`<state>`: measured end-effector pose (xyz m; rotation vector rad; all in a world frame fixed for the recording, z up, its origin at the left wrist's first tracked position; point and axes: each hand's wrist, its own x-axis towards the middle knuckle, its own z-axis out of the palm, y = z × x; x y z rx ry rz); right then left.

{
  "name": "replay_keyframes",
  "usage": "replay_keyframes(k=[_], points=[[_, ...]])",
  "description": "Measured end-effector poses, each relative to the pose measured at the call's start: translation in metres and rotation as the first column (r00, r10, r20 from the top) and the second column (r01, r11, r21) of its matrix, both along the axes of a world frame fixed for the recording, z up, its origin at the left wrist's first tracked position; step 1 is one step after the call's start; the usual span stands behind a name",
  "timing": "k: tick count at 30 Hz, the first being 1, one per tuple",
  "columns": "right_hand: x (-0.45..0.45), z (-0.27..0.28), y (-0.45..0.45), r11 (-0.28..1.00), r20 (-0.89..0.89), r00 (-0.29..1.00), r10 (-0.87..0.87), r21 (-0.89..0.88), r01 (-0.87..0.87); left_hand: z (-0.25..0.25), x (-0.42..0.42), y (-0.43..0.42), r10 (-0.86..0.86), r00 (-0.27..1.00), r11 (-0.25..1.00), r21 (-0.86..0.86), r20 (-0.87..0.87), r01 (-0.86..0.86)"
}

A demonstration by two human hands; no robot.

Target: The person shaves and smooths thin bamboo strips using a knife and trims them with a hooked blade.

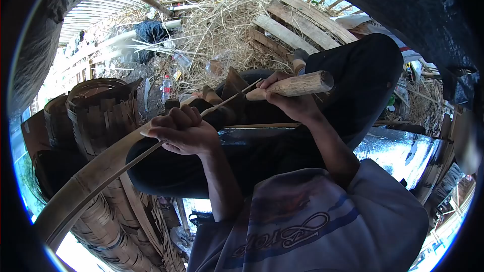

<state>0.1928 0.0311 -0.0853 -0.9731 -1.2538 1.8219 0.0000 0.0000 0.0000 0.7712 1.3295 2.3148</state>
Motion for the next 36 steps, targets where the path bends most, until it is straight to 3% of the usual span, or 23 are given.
replay_keyframes(k=[2,3,5,6,10,16,18,21,22,24,27,28,30,31,33,36], points=[[0.001,0.000,0.002,0.999,0.075,0.997,-0.029,-0.036,0.032,-0.005,0.002,0.001,-0.009,0.999,0.999,0.030,-0.042,0.011],[-0.017,-0.012,-0.009,0.997,0.020,0.999,-0.032,-0.075,0.034,0.007,-0.008,-0.005,-0.017,0.995,1.000,-0.008,-0.098,0.016],[-0.018,-0.060,-0.008,0.999,0.511,0.859,-0.031,0.043,0.011,0.007,-0.004,-0.001,-0.049,0.999,0.999,-0.004,0.018,0.049],[-0.022,-0.062,-0.002,0.992,0.425,0.898,-0.117,0.011,0.124,0.005,-0.002,0.001,-0.054,0.998,0.999,0.005,0.027,0.054],[-0.010,-0.059,0.006,0.976,0.481,0.866,-0.135,-0.084,0.199,0.004,-0.001,-0.001,-0.014,1.000,1.000,0.006,-0.001,0.014],[-0.011,-0.079,-0.001,0.964,0.305,0.917,-0.256,0.146,0.220,0.006,0.001,-0.003,-0.016,1.000,1.000,0.005,0.000,0.016],[-0.013,-0.106,-0.006,0.986,0.621,0.770,-0.146,0.151,0.066,0.007,0.002,-0.001,-0.061,0.998,0.998,0.035,0.030,0.060],[-0.017,-0.116,-0.006,0.996,0.754,0.652,-0.087,0.051,0.075,0.009,0.005,0.002,-0.063,0.998,0.998,0.022,0.012,0.062],[-0.015,-0.109,-0.003,0.996,0.754,0.650,-0.092,0.057,0.075,0.009,0.004,0.003,-0.063,0.998,0.998,0.028,0.013,0.062],[-0.011,-0.095,0.001,0.981,0.560,0.806,-0.191,0.072,0.181,0.008,0.002,0.001,-0.057,0.998,0.998,0.029,0.007,0.056],[-0.013,-0.101,0.000,0.963,0.483,0.835,-0.262,0.071,0.261,0.009,0.000,0.001,0.006,1.000,1.000,-0.009,0.025,-0.005],[-0.012,-0.118,-0.007,0.961,0.488,0.831,-0.267,0.066,0.270,0.008,0.000,-0.001,-0.004,1.000,1.000,-0.015,0.029,0.005],[-0.015,-0.141,-0.009,0.976,0.740,0.638,-0.214,0.129,0.178,0.007,-0.003,-0.001,0.020,0.999,0.999,-0.034,0.048,-0.019],[-0.014,-0.138,-0.008,0.974,0.741,0.634,-0.222,0.134,0.185,0.007,-0.003,0.000,0.013,0.999,1.000,-0.029,0.051,-0.011],[-0.015,-0.129,-0.005,0.962,0.669,0.725,-0.164,-0.053,0.267,0.008,-0.004,-0.001,0.070,0.998,0.995,-0.069,0.005,-0.069],[-0.015,-0.138,-0.004,0.972,0.708,0.688,-0.161,-0.008,0.235,0.006,-0.005,-0.003,0.059,0.998,0.996,-0.071,-0.006,-0.059]])
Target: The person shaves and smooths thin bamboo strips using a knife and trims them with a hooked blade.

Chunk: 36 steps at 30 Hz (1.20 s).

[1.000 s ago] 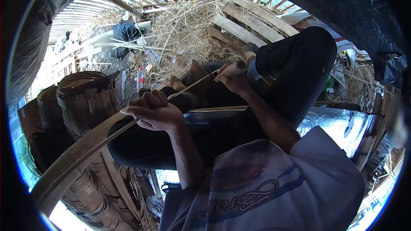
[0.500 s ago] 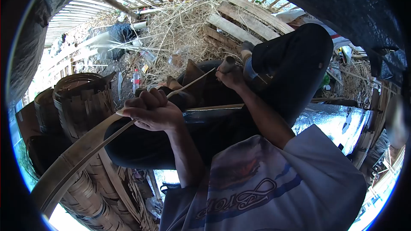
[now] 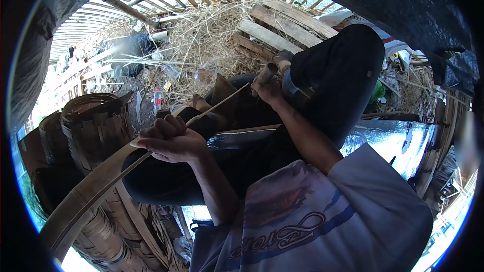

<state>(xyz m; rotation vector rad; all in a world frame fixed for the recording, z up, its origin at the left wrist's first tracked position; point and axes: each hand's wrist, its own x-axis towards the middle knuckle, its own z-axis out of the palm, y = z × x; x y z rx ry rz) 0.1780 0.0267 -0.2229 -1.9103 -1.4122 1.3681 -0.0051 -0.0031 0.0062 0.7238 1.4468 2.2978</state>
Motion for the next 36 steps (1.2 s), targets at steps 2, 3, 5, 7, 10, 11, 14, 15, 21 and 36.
replay_keyframes(k=[2,3,5,7,10,11,14,15,21,36], points=[[-0.002,-0.002,0.000,0.999,0.021,0.999,0.031,-0.018,-0.030,0.000,0.001,0.000,-0.006,1.000,1.000,-0.009,-0.010,0.006],[-0.003,-0.002,-0.001,0.997,0.039,0.997,0.068,-0.040,-0.066,0.001,0.002,-0.001,-0.013,1.000,1.000,-0.014,-0.025,0.012],[-0.004,-0.002,-0.002,0.998,0.063,0.997,0.034,-0.046,-0.031,0.001,0.001,0.000,-0.018,0.999,1.000,-0.020,-0.045,0.017],[-0.002,-0.013,-0.003,0.999,0.087,0.996,-0.001,-0.051,0.006,0.000,-0.001,0.004,0.042,0.994,0.997,-0.066,-0.097,-0.048],[0.004,-0.012,0.002,0.988,0.058,0.992,-0.116,-0.095,0.121,-0.003,-0.007,0.004,0.124,0.983,0.985,-0.104,-0.137,-0.139],[0.008,-0.006,0.005,0.980,0.004,0.991,-0.133,-0.150,0.132,-0.003,-0.005,0.004,0.119,0.983,0.986,-0.103,-0.136,-0.134],[0.006,-0.009,0.002,0.983,-0.009,0.991,-0.133,-0.125,0.131,0.000,-0.001,0.005,0.098,0.989,0.990,-0.092,-0.113,-0.109],[0.005,-0.013,0.002,0.993,0.034,0.993,-0.112,-0.044,0.114,0.001,0.003,0.007,0.134,0.986,0.983,-0.111,-0.095,-0.144],[0.000,0.036,0.006,0.988,0.105,0.985,-0.138,0.084,0.129,-0.008,0.011,0.005,0.039,0.998,0.999,0.004,-0.044,-0.038],[-0.020,0.028,-0.004,0.994,0.016,0.999,-0.037,0.102,0.036,-0.014,0.014,0.008,-0.042,0.959,0.999,-0.017,-0.281,0.038]])
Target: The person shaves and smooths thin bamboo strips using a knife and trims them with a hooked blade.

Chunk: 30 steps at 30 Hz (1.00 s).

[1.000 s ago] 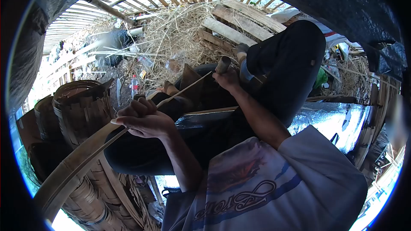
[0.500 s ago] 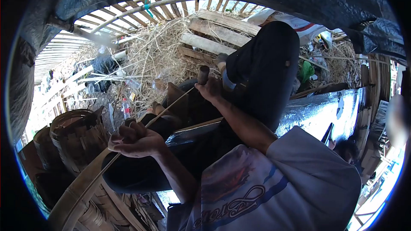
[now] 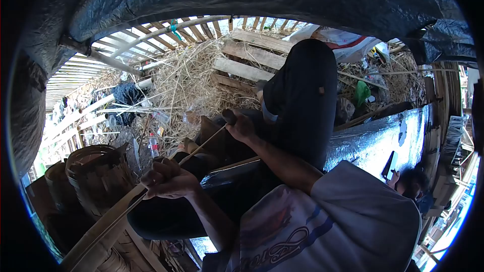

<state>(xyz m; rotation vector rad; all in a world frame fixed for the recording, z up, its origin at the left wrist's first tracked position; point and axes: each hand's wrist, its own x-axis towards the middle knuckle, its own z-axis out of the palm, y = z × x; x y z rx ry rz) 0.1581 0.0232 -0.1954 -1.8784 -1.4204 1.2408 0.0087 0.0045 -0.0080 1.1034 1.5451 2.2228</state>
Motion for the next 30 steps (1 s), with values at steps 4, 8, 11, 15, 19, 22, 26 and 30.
replay_keyframes(k=[4,8,11,15,19,22,26,30], points=[[-0.004,-0.002,-0.001,0.999,0.044,0.998,-0.036,-0.024,0.038,-0.001,0.000,0.000,-0.003,0.998,1.000,0.005,0.067,0.002],[-0.004,-0.003,-0.001,0.999,0.049,0.999,-0.002,0.038,0.000,-0.001,0.000,0.000,0.001,0.998,1.000,0.001,0.063,-0.001],[-0.004,-0.002,-0.001,0.999,0.048,0.999,0.009,0.030,-0.010,-0.002,0.000,-0.001,0.007,0.998,1.000,0.005,0.063,-0.007],[-0.004,-0.011,0.000,0.999,0.063,0.998,0.030,0.029,-0.032,-0.003,-0.001,-0.002,-0.056,0.996,0.998,0.045,0.076,0.052],[-0.001,0.001,-0.001,0.998,0.066,0.996,0.055,0.036,-0.058,-0.003,0.000,-0.003,-0.068,0.995,0.997,0.032,0.067,0.066],[-0.001,0.006,-0.001,0.999,0.029,0.999,0.033,0.028,-0.033,-0.002,0.002,-0.003,-0.056,0.995,0.998,0.022,0.080,0.055],[-0.002,0.005,-0.001,0.999,0.010,1.000,0.018,0.030,-0.019,-0.003,0.002,-0.003,0.035,0.997,0.999,-0.010,0.072,-0.034],[-0.002,0.000,0.001,1.000,-0.021,1.000,0.021,0.010,-0.020,-0.008,-0.004,-0.004,-0.038,0.999,0.999,-0.003,0.026,0.038]])
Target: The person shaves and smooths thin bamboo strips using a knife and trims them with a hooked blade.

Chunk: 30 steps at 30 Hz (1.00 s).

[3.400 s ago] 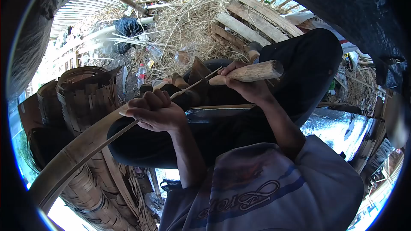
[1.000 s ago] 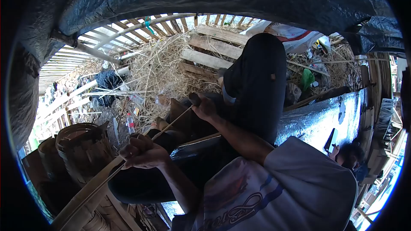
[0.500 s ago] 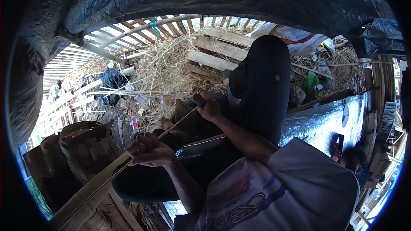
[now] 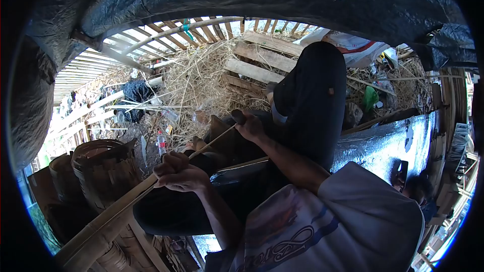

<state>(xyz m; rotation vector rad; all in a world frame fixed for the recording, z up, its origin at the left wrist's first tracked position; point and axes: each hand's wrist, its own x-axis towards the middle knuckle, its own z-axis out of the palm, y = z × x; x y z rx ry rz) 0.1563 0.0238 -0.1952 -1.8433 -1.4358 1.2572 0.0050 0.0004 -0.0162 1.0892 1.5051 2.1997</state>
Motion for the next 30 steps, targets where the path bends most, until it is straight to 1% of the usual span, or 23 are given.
replay_keyframes(k=[1,5,7,9,11,13,14,15,17,18,19,20,21,23,25,26,27,28,29,30], points=[[0.000,0.000,0.000,1.000,-0.001,1.000,0.000,0.000,0.000,0.000,0.000,0.000,0.019,1.000,1.000,-0.013,0.024,-0.019],[-0.001,-0.002,0.000,1.000,0.001,1.000,0.000,0.003,0.000,-0.001,0.001,0.000,0.008,1.000,1.000,0.011,0.027,-0.008],[-0.001,-0.002,0.000,1.000,0.005,1.000,-0.001,0.017,0.001,0.001,0.005,0.000,-0.005,1.000,1.000,-0.011,0.015,0.005],[-0.001,0.000,0.000,1.000,-0.007,1.000,-0.014,-0.013,0.014,-0.002,0.003,0.001,0.010,1.000,1.000,0.000,0.009,-0.010],[0.001,0.002,0.002,1.000,-0.015,1.000,-0.008,-0.010,0.007,-0.007,0.002,0.003,0.035,0.999,0.999,0.011,0.001,-0.035],[0.002,-0.004,0.002,1.000,-0.032,0.999,0.020,-0.020,-0.021,-0.012,0.000,0.004,0.035,0.999,0.999,0.016,0.032,-0.035],[0.003,-0.011,0.002,0.998,0.019,0.999,-0.050,0.035,0.050,-0.013,-0.002,0.005,0.004,0.998,0.998,0.057,0.067,-0.007],[0.004,-0.017,0.004,0.989,0.066,0.990,-0.123,0.092,0.117,-0.011,-0.002,0.006,0.026,0.998,0.999,0.043,0.055,-0.029],[0.015,-0.006,0.021,0.963,0.045,0.987,-0.153,-0.216,0.159,-0.006,0.001,0.010,0.050,0.983,0.994,-0.101,0.177,-0.032],[0.020,0.012,0.028,0.964,0.040,0.990,-0.138,-0.222,0.144,-0.009,0.002,0.011,0.076,0.970,0.993,-0.105,0.233,-0.052],[0.024,0.033,0.036,0.961,-0.055,0.991,-0.119,-0.259,0.101,-0.008,0.002,0.012,0.090,0.969,0.992,-0.109,0.229,-0.066],[0.025,0.047,0.041,0.954,-0.148,0.983,-0.106,-0.293,0.059,-0.007,0.002,0.013,0.100,0.959,0.992,-0.107,0.265,-0.074],[0.023,0.051,0.042,0.953,-0.146,0.984,-0.099,-0.298,0.051,-0.007,0.002,0.013,0.110,0.947,0.991,-0.107,0.303,-0.080],[0.021,0.054,0.041,0.997,-0.430,0.900,-0.074,-0.010,0.078,-0.015,-0.006,0.010,0.108,0.937,0.992,-0.091,0.331,-0.082],[0.017,0.048,0.038,0.998,-0.444,0.894,-0.060,-0.002,0.066,-0.014,-0.007,0.010,0.087,0.912,0.996,-0.063,0.401,-0.067],[0.015,0.043,0.037,0.998,-0.461,0.886,-0.052,0.011,0.064,-0.015,-0.007,0.010,0.091,0.911,0.995,-0.066,0.401,-0.071],[0.015,0.030,0.034,0.998,-0.460,0.886,-0.053,0.005,0.062,-0.016,-0.006,0.009,0.044,0.905,0.999,-0.026,0.424,-0.036],[0.015,0.014,0.030,0.997,-0.327,0.945,0.020,0.081,0.007,-0.016,-0.004,0.008,-0.006,0.896,1.000,0.015,0.445,-0.001],[0.017,-0.002,0.028,0.987,-0.183,0.979,0.088,0.149,-0.061,-0.015,-0.003,0.008,-0.004,0.895,1.000,0.013,0.446,-0.001],[0.017,-0.001,0.028,0.987,-0.183,0.979,0.086,0.147,-0.059,-0.014,-0.002,0.008,-0.026,0.899,1.000,0.018,0.437,0.020]])
